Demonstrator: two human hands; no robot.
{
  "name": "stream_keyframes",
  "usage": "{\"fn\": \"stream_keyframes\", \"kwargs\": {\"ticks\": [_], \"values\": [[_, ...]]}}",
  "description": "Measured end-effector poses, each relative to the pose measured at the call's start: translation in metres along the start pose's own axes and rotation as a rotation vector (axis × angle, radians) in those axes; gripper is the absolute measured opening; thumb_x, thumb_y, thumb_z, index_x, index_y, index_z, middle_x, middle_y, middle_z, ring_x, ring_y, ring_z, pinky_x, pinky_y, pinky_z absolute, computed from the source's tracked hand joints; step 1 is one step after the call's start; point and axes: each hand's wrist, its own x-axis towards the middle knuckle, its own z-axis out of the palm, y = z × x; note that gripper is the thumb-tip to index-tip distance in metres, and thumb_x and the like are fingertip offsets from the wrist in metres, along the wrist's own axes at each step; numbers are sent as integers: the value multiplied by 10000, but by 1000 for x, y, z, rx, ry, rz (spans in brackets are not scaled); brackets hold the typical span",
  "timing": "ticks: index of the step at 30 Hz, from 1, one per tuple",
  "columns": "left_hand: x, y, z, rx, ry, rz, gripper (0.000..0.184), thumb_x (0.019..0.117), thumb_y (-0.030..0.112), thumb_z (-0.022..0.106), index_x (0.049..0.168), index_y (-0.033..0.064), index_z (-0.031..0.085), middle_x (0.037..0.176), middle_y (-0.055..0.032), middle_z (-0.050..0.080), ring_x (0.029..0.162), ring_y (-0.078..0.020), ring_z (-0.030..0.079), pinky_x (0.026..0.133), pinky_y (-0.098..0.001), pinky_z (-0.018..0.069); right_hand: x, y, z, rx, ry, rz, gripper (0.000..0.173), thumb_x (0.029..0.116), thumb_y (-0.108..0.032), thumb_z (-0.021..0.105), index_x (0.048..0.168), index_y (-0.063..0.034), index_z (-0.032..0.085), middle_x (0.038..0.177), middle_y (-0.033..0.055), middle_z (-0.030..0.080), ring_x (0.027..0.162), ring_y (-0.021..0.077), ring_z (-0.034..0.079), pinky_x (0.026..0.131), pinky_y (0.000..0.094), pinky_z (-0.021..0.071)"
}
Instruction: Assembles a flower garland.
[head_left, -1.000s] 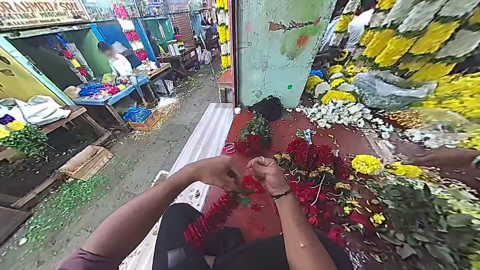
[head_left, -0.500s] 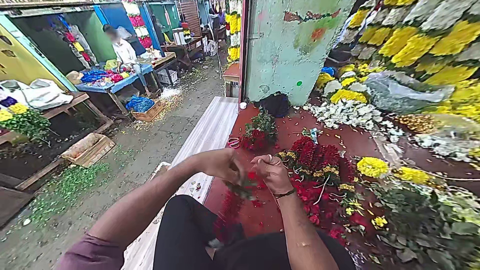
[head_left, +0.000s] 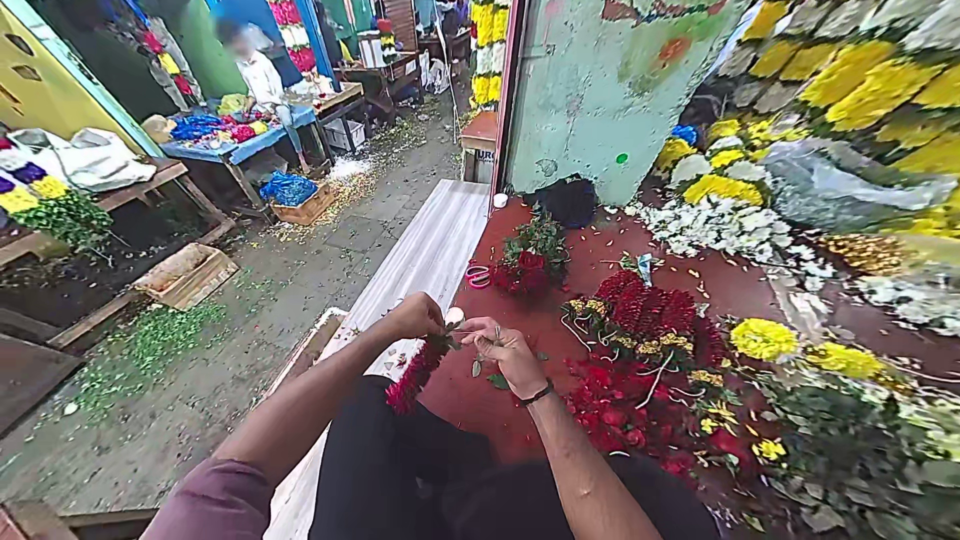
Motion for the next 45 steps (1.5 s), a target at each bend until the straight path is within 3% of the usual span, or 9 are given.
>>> {"fn": "stream_keyframes", "kwargs": {"ticks": [6,13,16,20,24,28,34,38,45], "values": [[-29,3,34,-55,-102,40,182,855,248,795,928,83,773,754,-49,692,687,-160,625,694,-457,537,-4,-3,13,61,-41,247,249,1064,-131,521,1121,-5,727,954,93,746,503,49,487,467,222,414],[-4,24,48,-89,-96,89,152,831,245,814,818,105,757,718,-27,692,646,-144,625,647,-441,528,-3,4,17,-444,101,235,221,1031,-171,571,952,-58,744,683,10,689,597,112,653,644,332,581],[13,25,55,-79,-37,98,175,833,245,807,761,97,746,696,-29,693,649,-150,646,649,-443,538,-4,-3,27,-996,236,179,252,991,-254,554,942,-140,773,780,45,725,785,221,711,736,498,561],[28,-24,41,-2,188,-5,246,793,308,817,736,84,732,682,-93,686,651,-266,676,639,-568,555,-14,-28,24,-1389,523,-133,338,983,-251,513,743,-101,697,596,76,645,578,284,679,488,490,494],[19,-44,2,-9,109,8,168,835,284,818,807,121,793,701,-54,715,665,-207,679,681,-544,561,-11,-66,-21,-1180,425,172,284,1027,-325,549,953,-145,756,755,78,707,741,294,704,645,570,540],[14,-36,-45,78,93,4,173,880,286,795,874,113,797,804,-69,752,778,-232,723,781,-570,578,-18,-54,-58,-985,-243,591,552,983,-512,604,1414,-169,631,1214,115,718,1074,292,699,977,575,529],[-1,-50,-96,215,137,-96,180,841,311,816,836,133,785,783,-82,731,780,-266,707,761,-606,560,-19,-57,-47,-1237,-385,753,346,933,-526,651,1099,-248,777,1152,72,735,1171,313,636,1057,700,354],[-20,-48,-111,254,146,-163,164,775,281,855,808,136,787,759,-82,729,751,-267,704,734,-608,564,-18,-60,-57,-1227,-306,703,408,938,-557,635,1248,-311,734,1251,43,715,1238,300,613,1089,699,329],[-15,-73,-98,282,166,-169,194,786,321,851,797,139,784,803,-76,735,825,-282,708,784,-630,558,-19,-66,-69,-1240,-84,624,421,949,-534,623,928,-137,761,1006,95,742,1056,302,673,1010,629,422]]}}
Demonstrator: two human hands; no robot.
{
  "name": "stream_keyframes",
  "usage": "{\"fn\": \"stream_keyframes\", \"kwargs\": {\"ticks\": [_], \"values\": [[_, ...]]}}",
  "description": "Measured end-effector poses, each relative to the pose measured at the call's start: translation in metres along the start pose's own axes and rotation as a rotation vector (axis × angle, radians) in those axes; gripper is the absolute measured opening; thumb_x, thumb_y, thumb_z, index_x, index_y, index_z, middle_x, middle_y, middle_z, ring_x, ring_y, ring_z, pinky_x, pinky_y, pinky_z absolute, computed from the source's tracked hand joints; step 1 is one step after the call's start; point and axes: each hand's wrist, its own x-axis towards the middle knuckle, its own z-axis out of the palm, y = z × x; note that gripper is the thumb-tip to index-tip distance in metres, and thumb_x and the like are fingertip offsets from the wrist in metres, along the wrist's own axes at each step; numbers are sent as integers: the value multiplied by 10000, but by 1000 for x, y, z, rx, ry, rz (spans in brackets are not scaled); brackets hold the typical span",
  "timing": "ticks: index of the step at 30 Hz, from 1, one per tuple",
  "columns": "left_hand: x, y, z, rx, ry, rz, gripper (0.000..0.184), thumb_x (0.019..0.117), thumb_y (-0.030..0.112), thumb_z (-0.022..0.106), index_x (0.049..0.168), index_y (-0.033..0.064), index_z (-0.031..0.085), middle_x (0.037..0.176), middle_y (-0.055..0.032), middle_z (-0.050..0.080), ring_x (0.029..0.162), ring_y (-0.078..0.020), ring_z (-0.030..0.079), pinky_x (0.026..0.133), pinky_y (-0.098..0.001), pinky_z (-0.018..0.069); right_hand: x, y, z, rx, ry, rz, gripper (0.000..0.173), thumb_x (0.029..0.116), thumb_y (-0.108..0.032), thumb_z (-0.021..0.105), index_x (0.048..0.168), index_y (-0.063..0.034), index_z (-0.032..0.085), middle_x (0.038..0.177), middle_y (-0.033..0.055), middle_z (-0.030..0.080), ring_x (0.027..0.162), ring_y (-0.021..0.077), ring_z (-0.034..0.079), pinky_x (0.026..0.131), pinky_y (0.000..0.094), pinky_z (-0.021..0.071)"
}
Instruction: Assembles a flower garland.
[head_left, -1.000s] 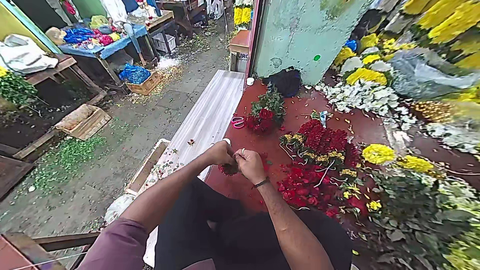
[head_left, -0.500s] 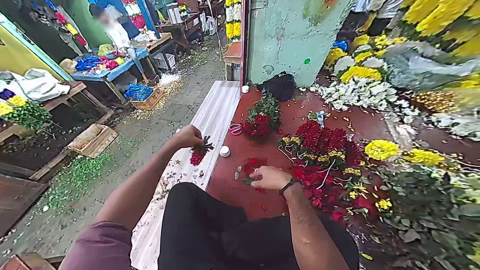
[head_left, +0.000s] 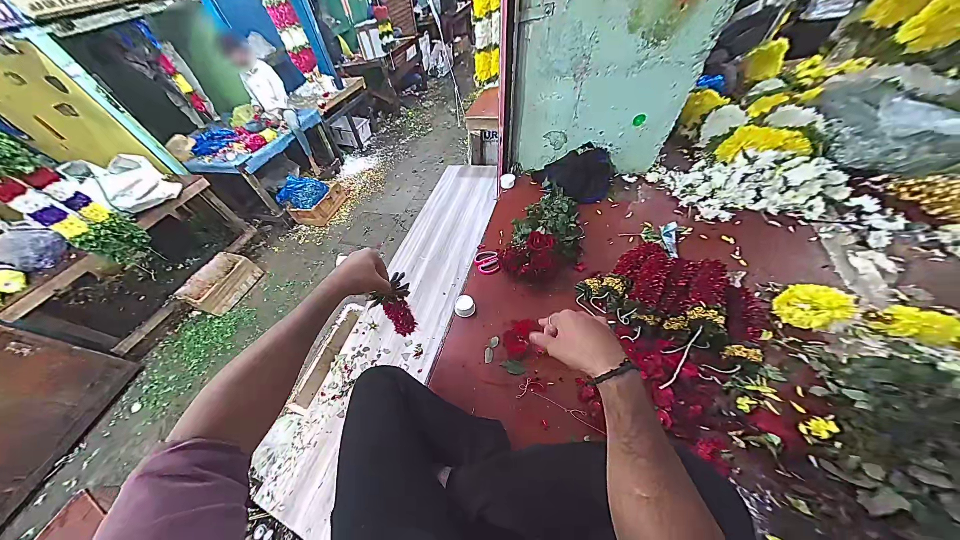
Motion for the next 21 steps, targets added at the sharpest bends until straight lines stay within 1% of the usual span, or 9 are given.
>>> {"fn": "stream_keyframes", "kwargs": {"ticks": [2,3,4,5,6,8,10,15,21], "values": [[4,-9,13,-31,7,-35,225,800,319,838,764,110,762,760,-101,716,768,-302,694,737,-640,545,2,2,6,121,163,-38,325,890,-462,725,1127,-242,758,1107,57,745,1074,288,678,975,624,467],[7,-16,22,-29,17,-81,246,804,339,822,766,105,757,763,-117,712,768,-323,694,728,-656,543,2,2,8,115,107,-61,601,857,-451,768,1429,-369,604,1336,24,680,1217,288,633,1033,651,441],[10,-21,33,-34,36,-155,275,798,363,819,782,96,756,778,-145,711,784,-358,695,728,-684,539,3,0,9,73,-6,-49,839,840,-461,791,1577,-427,390,1509,1,557,1359,290,538,1102,683,361],[10,-25,44,-41,69,-240,292,779,380,818,795,96,754,796,-165,711,806,-387,695,731,-701,533,4,-4,12,27,-95,-3,879,834,-471,796,1592,-430,352,1552,-7,512,1418,290,479,1146,714,268],[9,-26,57,-42,110,-323,307,760,392,820,808,97,750,827,-184,711,845,-417,693,741,-710,530,9,-8,16,-11,-129,54,754,835,-472,785,1523,-387,490,1479,11,583,1382,302,511,1146,730,243],[4,-15,85,-57,197,-444,312,744,370,821,812,79,731,907,-235,697,951,-484,663,758,-726,521,31,-17,27,-45,-123,157,382,900,-465,694,1224,-265,731,1208,61,726,1187,308,638,1040,686,382],[1,2,110,-153,222,-489,294,766,344,818,835,70,739,968,-250,694,1008,-500,643,786,-733,508,66,-26,42,26,-103,153,267,964,-375,623,1109,-198,761,1112,82,744,1098,306,678,940,639,485],[27,8,163,-562,80,-465,284,822,371,777,937,112,785,942,-122,741,941,-317,700,850,-606,544,187,-33,90,161,-206,1,308,976,-145,587,1252,-87,711,1196,140,718,1139,301,674,1003,552,512],[46,-13,170,-745,31,-444,226,820,349,822,871,134,772,808,-18,728,750,-154,684,749,-447,570,341,-30,136,167,165,84,388,975,-201,597,1320,-32,647,1272,231,658,1214,404,623,1041,616,487]]}}
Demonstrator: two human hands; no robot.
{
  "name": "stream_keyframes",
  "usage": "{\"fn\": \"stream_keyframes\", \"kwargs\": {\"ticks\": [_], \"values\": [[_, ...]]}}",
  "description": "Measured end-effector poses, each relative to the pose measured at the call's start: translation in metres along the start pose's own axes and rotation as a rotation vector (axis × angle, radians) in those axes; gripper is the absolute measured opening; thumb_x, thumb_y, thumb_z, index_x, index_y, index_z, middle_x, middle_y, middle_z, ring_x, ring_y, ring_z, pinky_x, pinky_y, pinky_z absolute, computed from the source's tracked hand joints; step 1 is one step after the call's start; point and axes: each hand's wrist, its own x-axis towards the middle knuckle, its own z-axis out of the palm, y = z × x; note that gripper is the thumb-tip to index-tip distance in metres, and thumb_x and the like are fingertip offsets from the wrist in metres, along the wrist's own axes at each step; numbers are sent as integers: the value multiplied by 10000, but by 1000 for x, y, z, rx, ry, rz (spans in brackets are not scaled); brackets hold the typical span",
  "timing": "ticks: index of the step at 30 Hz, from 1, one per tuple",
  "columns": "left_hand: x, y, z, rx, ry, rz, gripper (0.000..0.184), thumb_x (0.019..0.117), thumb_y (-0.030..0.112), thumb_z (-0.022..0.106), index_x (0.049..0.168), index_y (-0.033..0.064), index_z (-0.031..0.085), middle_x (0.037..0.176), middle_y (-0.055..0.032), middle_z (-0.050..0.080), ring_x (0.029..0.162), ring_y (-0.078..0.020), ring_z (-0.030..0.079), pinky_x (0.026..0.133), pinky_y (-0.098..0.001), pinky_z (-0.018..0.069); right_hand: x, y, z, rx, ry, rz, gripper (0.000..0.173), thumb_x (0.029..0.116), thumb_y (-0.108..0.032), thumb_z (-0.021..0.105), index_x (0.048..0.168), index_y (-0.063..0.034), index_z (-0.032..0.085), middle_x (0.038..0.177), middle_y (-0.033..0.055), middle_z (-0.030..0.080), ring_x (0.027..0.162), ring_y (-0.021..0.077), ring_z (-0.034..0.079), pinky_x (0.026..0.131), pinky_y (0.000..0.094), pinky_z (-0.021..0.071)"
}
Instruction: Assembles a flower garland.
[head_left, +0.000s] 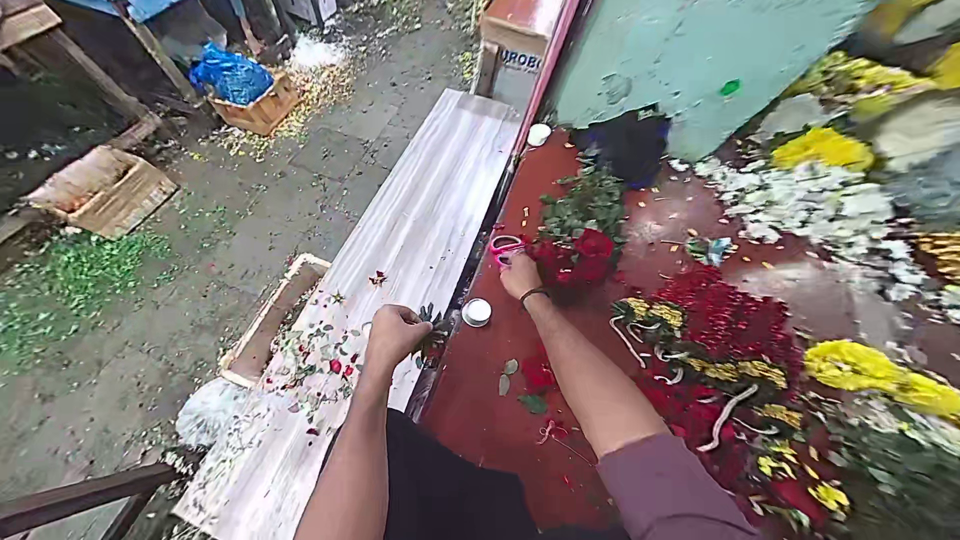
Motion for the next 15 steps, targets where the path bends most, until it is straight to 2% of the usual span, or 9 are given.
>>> {"fn": "stream_keyframes", "kwargs": {"ticks": [2,4,6,8,9,12,13,15], "values": [[3,-3,-1,-14,-7,-34,219,816,357,829,857,150,772,785,-1,720,729,-135,670,727,-429,557,31,-8,11,-105,80,126,447,1018,-338,530,1315,-24,645,1288,258,645,1225,441,607,1016,633,482],[8,-7,-1,-25,11,-45,211,798,356,846,815,160,769,735,7,710,693,-135,665,696,-432,555,45,-22,15,-207,89,273,475,1025,-424,475,1192,-37,694,1203,251,684,1168,444,638,909,650,514],[13,-12,-1,-34,45,-26,209,775,350,856,778,165,760,672,9,677,629,-138,636,646,-431,548,49,-28,17,-268,68,336,419,971,-428,542,1099,-74,726,1117,221,720,1082,421,684,826,649,532],[15,-15,-1,-41,73,-11,216,783,342,867,784,155,758,634,10,636,576,-136,583,604,-416,519,40,-27,19,-286,44,366,412,927,-446,607,995,-59,732,1052,215,728,1035,414,695,783,642,531],[15,-15,-1,-43,84,-1,207,790,334,870,796,155,765,638,9,647,570,-132,588,600,-410,523,33,-25,19,-286,38,370,427,907,-452,631,980,-42,725,1037,222,726,1021,418,696,774,644,528],[9,-16,-4,-55,112,39,190,820,316,869,852,152,779,701,-8,710,608,-139,648,640,-427,566,7,-12,15,-210,25,364,563,785,-471,763,1087,-3,679,1051,248,711,1030,449,683,813,669,514],[5,-15,-6,-67,125,47,196,827,313,870,862,143,780,696,-15,702,600,-143,633,635,-427,556,-4,-4,10,-134,25,350,601,767,-479,799,1110,-2,672,1055,254,707,1036,460,673,844,679,502],[-5,-13,-14,-166,156,76,199,836,276,873,864,105,774,656,-24,653,559,-132,565,600,-381,516,-29,8,-4,142,52,304,519,794,-439,812,1054,-12,676,989,233,699,947,427,675,797,659,515]]}}
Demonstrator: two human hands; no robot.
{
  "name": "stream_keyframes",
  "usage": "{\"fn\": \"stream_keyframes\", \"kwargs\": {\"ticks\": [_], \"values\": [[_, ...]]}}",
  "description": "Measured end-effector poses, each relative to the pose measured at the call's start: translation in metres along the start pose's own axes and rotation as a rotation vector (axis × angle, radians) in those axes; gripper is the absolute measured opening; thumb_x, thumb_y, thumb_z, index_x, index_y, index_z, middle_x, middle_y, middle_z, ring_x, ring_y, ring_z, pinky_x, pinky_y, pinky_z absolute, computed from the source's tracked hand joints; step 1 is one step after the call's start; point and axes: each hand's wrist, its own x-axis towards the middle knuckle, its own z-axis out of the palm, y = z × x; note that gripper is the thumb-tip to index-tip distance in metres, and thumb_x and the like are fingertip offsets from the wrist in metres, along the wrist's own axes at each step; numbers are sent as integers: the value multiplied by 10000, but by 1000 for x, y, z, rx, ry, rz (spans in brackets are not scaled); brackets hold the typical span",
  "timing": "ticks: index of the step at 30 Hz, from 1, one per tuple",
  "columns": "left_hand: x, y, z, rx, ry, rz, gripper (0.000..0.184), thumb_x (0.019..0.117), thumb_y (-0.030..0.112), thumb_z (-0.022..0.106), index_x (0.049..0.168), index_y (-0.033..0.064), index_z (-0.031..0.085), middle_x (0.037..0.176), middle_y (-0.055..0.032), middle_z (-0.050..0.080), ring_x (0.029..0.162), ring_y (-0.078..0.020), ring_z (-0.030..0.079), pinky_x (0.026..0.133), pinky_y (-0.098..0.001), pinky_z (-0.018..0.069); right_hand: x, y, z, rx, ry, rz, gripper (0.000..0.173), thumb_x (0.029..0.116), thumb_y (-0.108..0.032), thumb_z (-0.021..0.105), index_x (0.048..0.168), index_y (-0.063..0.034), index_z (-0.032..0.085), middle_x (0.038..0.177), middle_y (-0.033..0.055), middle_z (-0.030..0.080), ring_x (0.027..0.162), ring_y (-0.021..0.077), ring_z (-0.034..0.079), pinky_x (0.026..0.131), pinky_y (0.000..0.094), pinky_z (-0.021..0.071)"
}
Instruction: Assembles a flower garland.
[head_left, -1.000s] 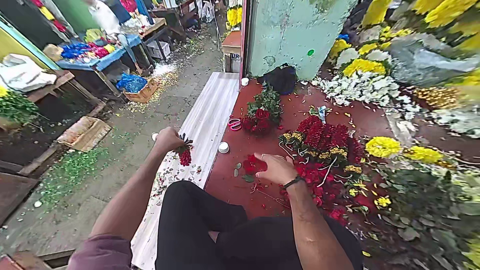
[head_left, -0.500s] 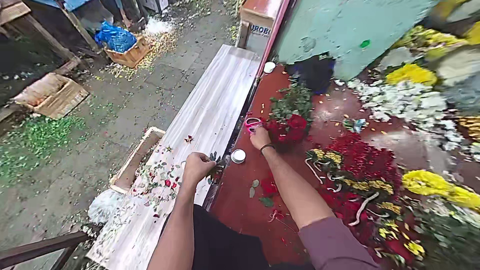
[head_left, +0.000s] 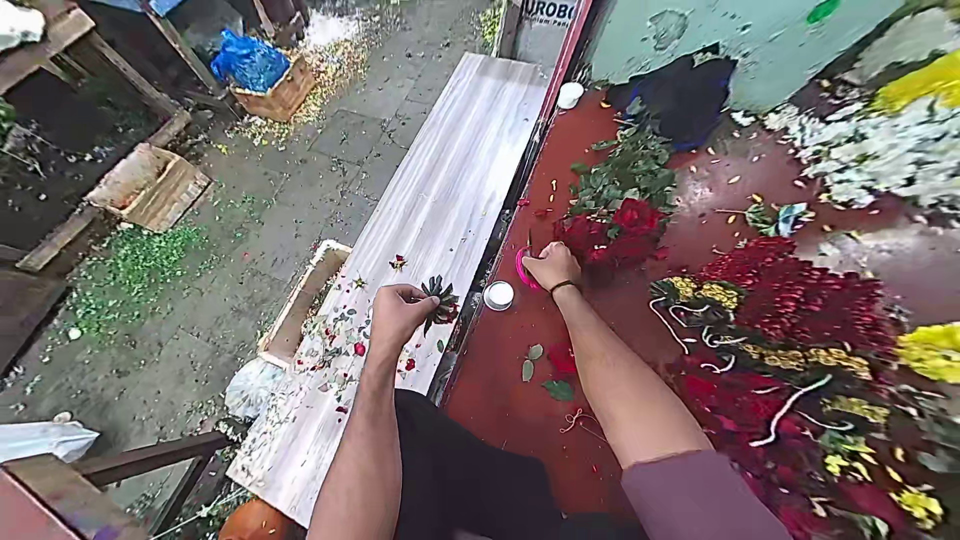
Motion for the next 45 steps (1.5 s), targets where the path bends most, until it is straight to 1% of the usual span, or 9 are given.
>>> {"fn": "stream_keyframes", "kwargs": {"ticks": [3,6,10,14,17,22,32,41,45], "values": [[-20,10,-20,-294,23,50,180,853,180,859,830,39,750,707,-58,700,626,-126,638,659,-326,569,-56,14,-37,734,-146,-19,373,951,-212,713,1237,-22,567,954,143,747,777,257,748,660,431,633],[-39,25,-45,-429,-72,141,186,878,149,821,785,32,709,758,-58,682,712,-136,619,733,-339,543,-125,25,-87,1139,-417,-263,668,912,71,574,1511,-153,380,1166,157,688,977,285,715,826,456,615],[-79,77,-92,-283,-338,268,137,914,133,766,837,32,714,761,-64,684,671,-120,621,659,-309,554,-193,27,-146,855,-326,-634,740,746,105,720,1415,-169,559,1009,109,663,819,245,680,666,420,620],[-141,163,-140,-60,-471,392,91,881,93,752,842,33,695,730,-68,664,620,-110,601,570,-260,518,-240,19,-185,339,60,-837,690,698,-181,891,1316,-176,585,1302,61,583,1244,260,537,1010,513,499],[-174,221,-170,90,-625,470,138,852,167,789,853,62,700,725,-52,675,661,-99,644,616,-254,552,-269,3,-198,148,354,-935,589,688,-291,853,1237,-176,672,1281,139,532,1271,363,456,1014,560,442],[-245,277,-163,210,-606,534,117,802,128,774,837,51,694,665,-57,632,540,-76,572,472,-203,470,-304,-12,-223,168,653,-1105,499,718,-118,800,1202,-214,728,1217,206,588,1291,427,487,1010,561,480],[-279,310,-89,304,-827,562,114,816,153,792,860,76,720,800,-49,706,718,-92,671,669,-247,583,-318,8,-271,257,633,-1411,399,843,-229,683,1237,-232,745,1178,162,621,1263,355,525,1090,508,440],[-283,315,-81,306,-796,516,104,829,97,790,876,41,715,784,-71,712,704,-109,683,664,-261,595,-317,17,-288,161,698,-1424,372,867,-155,671,1217,-243,763,906,73,606,894,270,606,711,425,513],[-283,313,-86,284,-715,500,102,831,94,787,862,32,712,741,-65,683,658,-93,644,617,-238,560,-314,22,-292,233,690,-1357,385,848,-107,668,1202,-226,763,1010,106,616,1034,309,595,812,461,523]]}}
